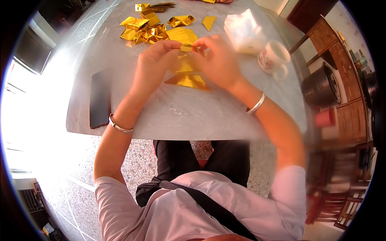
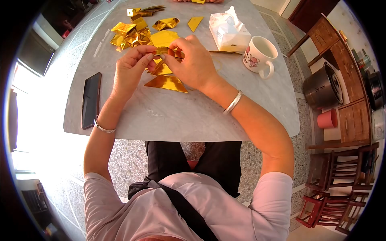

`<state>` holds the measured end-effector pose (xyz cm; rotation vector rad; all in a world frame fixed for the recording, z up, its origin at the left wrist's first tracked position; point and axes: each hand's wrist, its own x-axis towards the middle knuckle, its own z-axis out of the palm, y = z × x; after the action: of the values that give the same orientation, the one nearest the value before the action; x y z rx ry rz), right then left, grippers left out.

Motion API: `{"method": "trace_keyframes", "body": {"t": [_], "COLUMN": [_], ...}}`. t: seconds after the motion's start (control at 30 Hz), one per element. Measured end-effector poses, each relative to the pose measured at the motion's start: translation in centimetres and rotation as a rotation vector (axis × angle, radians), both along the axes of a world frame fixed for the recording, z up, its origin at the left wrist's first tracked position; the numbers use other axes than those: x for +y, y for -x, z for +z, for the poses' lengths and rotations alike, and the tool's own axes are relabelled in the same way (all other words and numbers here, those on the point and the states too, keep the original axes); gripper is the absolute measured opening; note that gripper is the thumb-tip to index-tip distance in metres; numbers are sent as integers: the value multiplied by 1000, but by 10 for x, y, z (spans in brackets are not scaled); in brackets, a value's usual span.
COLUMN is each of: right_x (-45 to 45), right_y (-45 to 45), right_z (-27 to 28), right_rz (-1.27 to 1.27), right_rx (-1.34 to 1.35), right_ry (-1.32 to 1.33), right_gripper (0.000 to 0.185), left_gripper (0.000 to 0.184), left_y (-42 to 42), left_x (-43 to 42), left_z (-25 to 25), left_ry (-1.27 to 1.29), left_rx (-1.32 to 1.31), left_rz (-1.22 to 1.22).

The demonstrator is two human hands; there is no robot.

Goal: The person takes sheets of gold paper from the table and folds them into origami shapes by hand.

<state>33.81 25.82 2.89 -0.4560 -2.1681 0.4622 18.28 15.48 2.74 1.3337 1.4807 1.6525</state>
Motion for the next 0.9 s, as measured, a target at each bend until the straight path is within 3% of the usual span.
{"method": "trace_keyframes", "body": {"t": [0.2,0.5,0.6,0.7,0.8,0.9], "right_x": [0,5,5,7,-2,7], "right_y": [1,-2,-1,2,2,-2], "right_z": [-1,1,3,0,3,0], "right_rz": [-20,-20,2,9,-150,-177], "right_rx": [5,-48,-4,91,108,-63], "right_ry": [81,-503,-545,-554,-334,-188], "right_gripper": [22,7,9,7,11,17], "left_gripper": [19,28,23,20,19,19], "left_y": [-2,-4,-6,-3,-7,-4], "left_x": [0,3,5,6,1,3], "left_z": [0,-3,-1,-7,-2,-4], "left_ry": [-27,-23,205,176,77,80], "left_rx": [-1,-35,198,442,543,566], "left_rz": [-12,31,256,298,399,482]}}
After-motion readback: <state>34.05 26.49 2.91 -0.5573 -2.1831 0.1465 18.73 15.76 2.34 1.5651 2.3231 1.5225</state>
